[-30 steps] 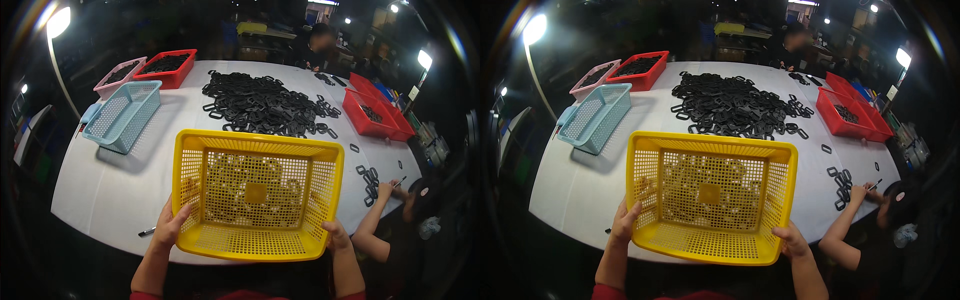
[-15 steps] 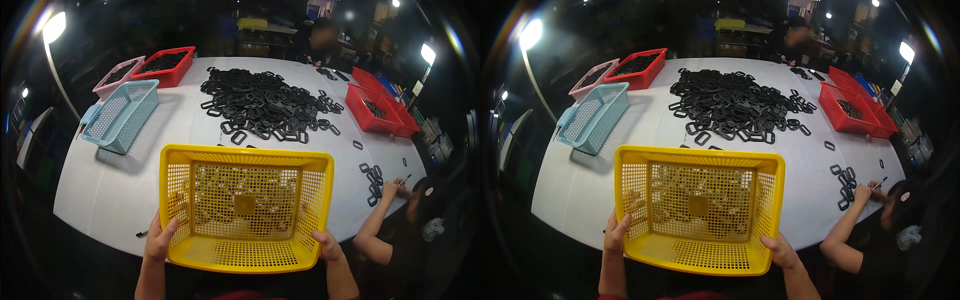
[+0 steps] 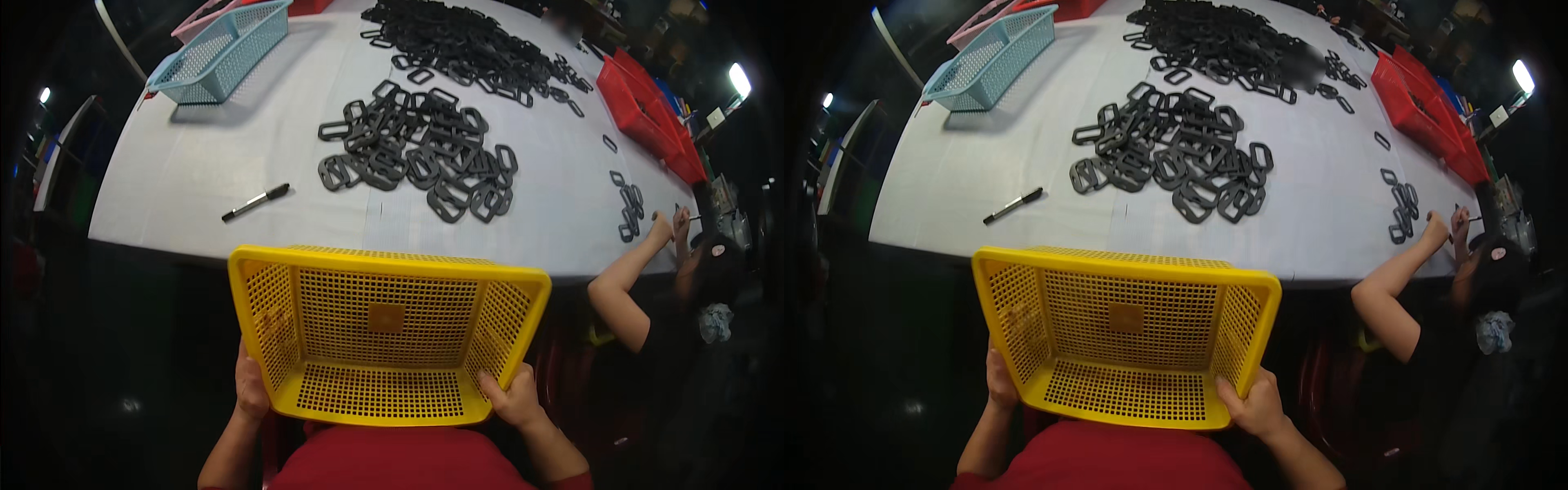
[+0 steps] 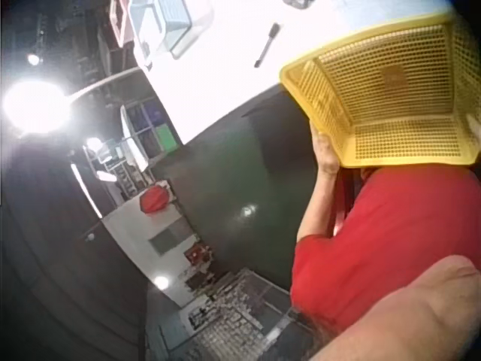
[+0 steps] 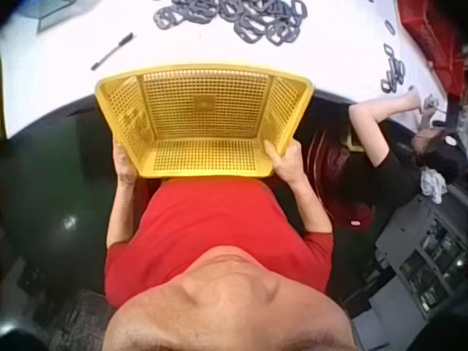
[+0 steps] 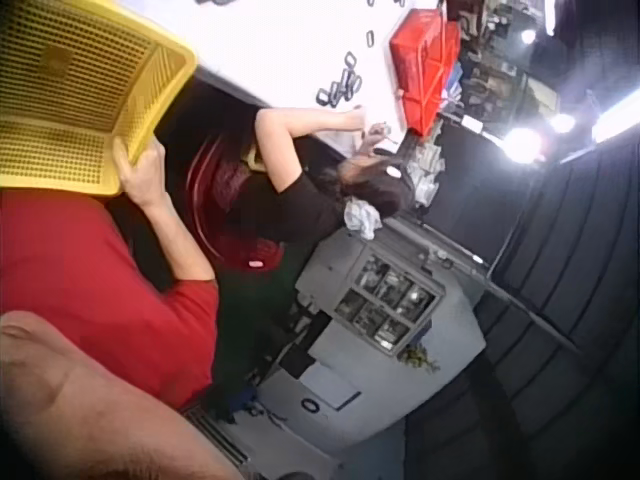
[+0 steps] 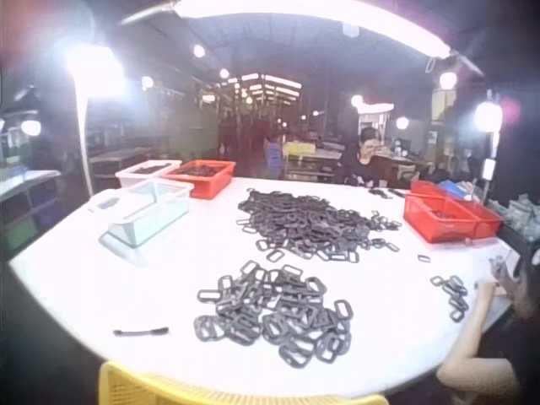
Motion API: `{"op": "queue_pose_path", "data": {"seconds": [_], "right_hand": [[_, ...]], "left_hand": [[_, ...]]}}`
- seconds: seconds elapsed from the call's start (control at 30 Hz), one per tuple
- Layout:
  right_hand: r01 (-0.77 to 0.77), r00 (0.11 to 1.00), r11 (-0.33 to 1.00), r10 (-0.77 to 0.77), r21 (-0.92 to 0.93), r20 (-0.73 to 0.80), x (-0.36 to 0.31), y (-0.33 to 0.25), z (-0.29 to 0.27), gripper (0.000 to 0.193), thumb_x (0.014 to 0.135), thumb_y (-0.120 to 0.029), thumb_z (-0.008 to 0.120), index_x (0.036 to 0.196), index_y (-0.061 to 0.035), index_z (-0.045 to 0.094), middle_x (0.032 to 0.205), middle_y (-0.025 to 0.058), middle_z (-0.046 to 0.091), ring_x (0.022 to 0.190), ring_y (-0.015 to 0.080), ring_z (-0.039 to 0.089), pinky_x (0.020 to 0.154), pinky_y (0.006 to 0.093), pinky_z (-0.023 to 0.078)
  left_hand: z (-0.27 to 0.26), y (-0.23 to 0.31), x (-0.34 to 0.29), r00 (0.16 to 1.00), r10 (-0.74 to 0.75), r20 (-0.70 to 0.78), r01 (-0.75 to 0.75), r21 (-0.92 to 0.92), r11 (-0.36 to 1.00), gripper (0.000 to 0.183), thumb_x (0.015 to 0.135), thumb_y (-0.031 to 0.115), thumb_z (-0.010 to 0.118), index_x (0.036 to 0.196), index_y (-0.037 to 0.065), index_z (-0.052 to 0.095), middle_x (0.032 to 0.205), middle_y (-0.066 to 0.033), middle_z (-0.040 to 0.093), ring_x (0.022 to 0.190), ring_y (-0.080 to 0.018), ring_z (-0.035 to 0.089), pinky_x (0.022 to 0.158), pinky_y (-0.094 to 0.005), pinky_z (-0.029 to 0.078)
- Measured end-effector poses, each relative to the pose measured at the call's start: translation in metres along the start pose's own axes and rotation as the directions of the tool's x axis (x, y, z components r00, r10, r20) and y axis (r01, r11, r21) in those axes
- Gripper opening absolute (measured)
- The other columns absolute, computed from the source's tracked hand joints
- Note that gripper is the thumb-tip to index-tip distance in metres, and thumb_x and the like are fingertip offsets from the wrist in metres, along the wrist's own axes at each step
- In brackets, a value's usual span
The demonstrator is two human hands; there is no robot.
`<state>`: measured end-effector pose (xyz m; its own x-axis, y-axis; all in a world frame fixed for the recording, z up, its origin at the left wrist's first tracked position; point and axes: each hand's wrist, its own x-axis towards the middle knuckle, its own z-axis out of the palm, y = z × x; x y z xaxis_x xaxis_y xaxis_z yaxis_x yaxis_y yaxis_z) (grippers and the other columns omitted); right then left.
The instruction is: The person walks to a workstation, sits down, and uses a marker to draw a small dot or line on individual black plastic buckle-like components. They pick up the parts from a pile on the table, mark them, and place them into a yellow basket held in their lap.
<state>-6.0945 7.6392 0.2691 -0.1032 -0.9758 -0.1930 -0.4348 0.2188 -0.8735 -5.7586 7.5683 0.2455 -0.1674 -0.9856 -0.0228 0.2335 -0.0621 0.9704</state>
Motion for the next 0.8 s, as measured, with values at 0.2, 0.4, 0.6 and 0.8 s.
{"op": "queue_pose_path", "data": {"seconds": [0.2,0.4,0.6,0.8], "right_hand": [[-0.304,0.94,0.946,0.281,0.107,0.192,-0.014,0.05,0.012,0.038,0.075,-0.01,0.051,0.11,0.0035,0.048,0.097,0.0192,0.061,0.09,0.029,0.061,0.079,0.0355,0.047],[-0.17,0.985,0.985,0.17,-0.006,0.035,0.005,0.091,0.034,0.036,0.074,-0.007,0.05,0.108,0.0045,0.049,0.095,0.0186,0.062,0.089,0.0268,0.062,0.077,0.0346,0.048],[-0.223,0.972,0.966,0.21,0.134,0.107,0.005,0.1,0.028,0.036,0.072,-0.004,0.051,0.108,0.0047,0.05,0.097,0.0167,0.062,0.091,0.0243,0.061,0.079,0.0327,0.047],[-0.329,0.94,0.907,0.286,0.263,0.188,0.005,0.108,0.03,0.032,0.074,-0.001,0.05,0.104,0.0053,0.052,0.097,0.0111,0.061,0.088,0.0188,0.059,0.078,0.0298,0.046]], "left_hand": [[0.005,-0.021,-0.02,0.883,-0.444,-0.154,0.464,0.136,0.875,0.04,0.096,0.027,0.032,0.118,-0.003,0.043,0.107,-0.0086,0.053,0.097,-0.0126,0.05,0.085,-0.025,0.039],[-0.005,-0.068,-0.006,0.975,-0.189,-0.116,0.222,0.47,0.855,0.035,0.095,0.026,0.034,0.114,-0.001,0.046,0.105,-0.0091,0.055,0.095,-0.0141,0.051,0.083,-0.0269,0.039],[-0.002,-0.07,0.0,0.95,-0.286,-0.128,0.313,0.439,0.842,0.035,0.094,0.027,0.036,0.111,-0.001,0.048,0.099,-0.0103,0.057,0.091,-0.0145,0.053,0.081,-0.0284,0.041],[0.009,-0.047,-0.01,0.93,-0.315,-0.192,0.369,0.497,0.786,0.033,0.094,0.028,0.036,0.104,0.0,0.05,0.092,-0.0102,0.059,0.085,-0.0136,0.055,0.076,-0.0282,0.042]]}}
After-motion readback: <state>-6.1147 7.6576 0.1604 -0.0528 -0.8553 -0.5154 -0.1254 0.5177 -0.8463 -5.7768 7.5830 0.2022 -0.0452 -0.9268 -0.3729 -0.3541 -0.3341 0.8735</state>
